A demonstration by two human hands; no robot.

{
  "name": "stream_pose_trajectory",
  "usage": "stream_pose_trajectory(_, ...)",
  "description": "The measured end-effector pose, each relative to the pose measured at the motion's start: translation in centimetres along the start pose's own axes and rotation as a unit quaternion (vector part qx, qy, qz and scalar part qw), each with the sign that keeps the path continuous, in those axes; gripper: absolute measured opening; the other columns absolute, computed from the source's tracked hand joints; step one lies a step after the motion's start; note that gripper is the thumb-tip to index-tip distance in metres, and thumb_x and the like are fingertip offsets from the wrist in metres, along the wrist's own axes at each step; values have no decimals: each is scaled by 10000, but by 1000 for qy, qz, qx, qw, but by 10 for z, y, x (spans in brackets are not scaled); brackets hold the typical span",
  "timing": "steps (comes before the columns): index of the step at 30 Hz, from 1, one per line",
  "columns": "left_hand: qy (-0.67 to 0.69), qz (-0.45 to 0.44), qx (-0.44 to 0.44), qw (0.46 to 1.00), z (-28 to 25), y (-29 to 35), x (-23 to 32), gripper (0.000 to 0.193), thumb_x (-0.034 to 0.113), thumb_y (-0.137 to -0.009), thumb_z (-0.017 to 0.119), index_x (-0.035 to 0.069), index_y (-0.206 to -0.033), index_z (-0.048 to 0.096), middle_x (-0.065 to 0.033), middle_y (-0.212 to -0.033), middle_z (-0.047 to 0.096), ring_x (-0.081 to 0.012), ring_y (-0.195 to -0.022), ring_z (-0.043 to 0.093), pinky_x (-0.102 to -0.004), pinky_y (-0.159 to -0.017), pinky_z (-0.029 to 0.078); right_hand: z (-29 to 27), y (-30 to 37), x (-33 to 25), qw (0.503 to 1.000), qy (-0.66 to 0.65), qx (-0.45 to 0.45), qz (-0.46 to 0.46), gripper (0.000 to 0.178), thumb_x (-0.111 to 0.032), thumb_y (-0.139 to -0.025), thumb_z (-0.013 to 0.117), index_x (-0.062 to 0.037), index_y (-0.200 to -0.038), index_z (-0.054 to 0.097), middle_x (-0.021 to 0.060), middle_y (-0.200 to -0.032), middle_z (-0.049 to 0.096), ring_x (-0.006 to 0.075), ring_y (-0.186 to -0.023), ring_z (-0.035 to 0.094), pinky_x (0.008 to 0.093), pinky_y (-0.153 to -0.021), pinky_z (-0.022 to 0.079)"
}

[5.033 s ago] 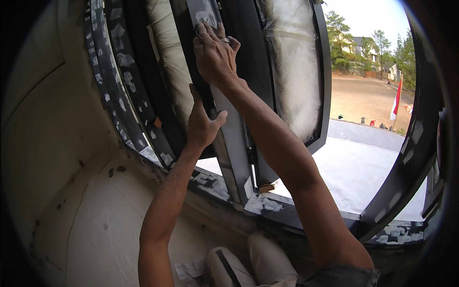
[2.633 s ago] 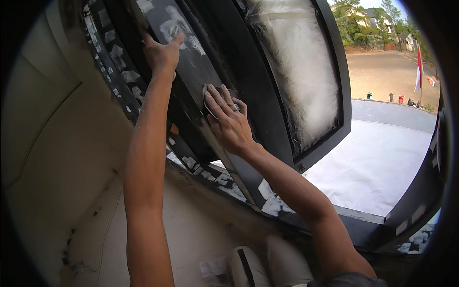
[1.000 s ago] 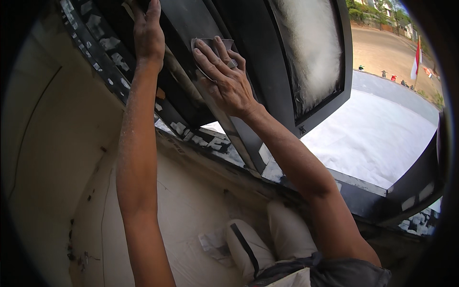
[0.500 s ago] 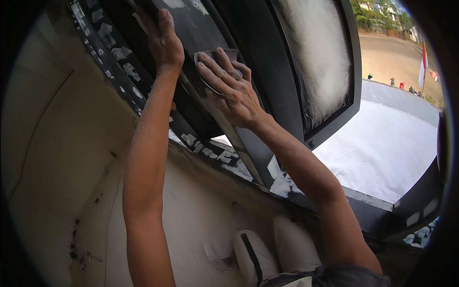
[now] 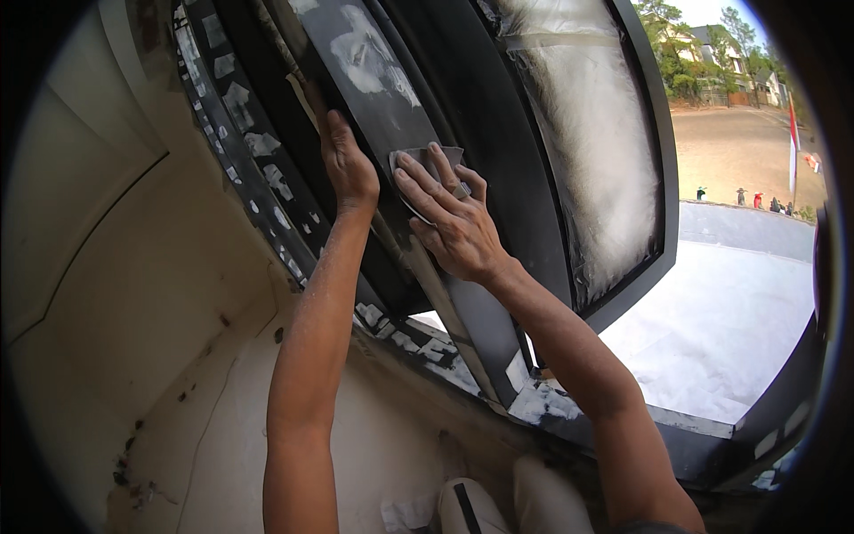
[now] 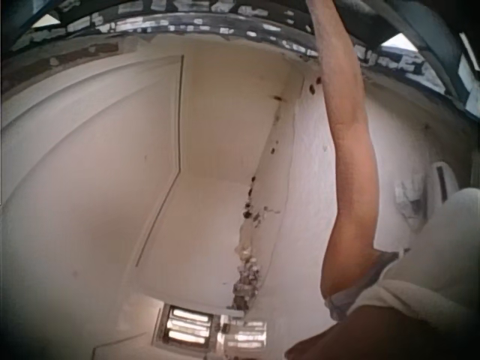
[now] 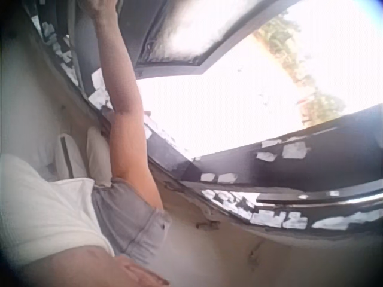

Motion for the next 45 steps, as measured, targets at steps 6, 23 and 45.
stream_pose_trajectory(6, 7, 47, -12, 999, 7, -1, 12, 663, 465, -1104, 253, 37, -1602, 160, -226, -1609, 277, -338, -1457, 350, -413, -1199, 307, -7, 12, 8, 1000, 19, -21, 5, 585, -277, -995, 590, -272, -1548, 399, -55, -1647, 316, 245, -1552, 190, 491, -1223, 154)
stream_pose_trajectory(23, 41, 29, -13, 999, -3, -7, -21, 593, 416, -1109, 287, 33, -1561, 310, -196, -1560, 390, -313, -1399, 429, -392, -1172, 328, 3, -33, 2, 994, 46, 31, -93, 618, -285, -967, 627, -247, -1543, 405, -30, -1630, 355, 254, -1529, 263, 490, -1213, 155)
stream_pose_trajectory(45, -100, 122, 38, 987, 3, -1, -3, 580, 333, -1075, 263, -52, -1497, 364, -239, -1578, 352, -374, -1433, 379, -417, -1194, 285, 5, 67, 2, 999, -45, -14, 22, 566, -265, -993, 544, -195, -1540, 416, 10, -1628, 360, 279, -1523, 278, 511, -1210, 169)
Point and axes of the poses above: each hand's wrist, its own y-axis away from the middle knuckle, its own z-axis out of the palm, x = y × z, the point moved 3 cm from there along -y, towards the middle knuckle
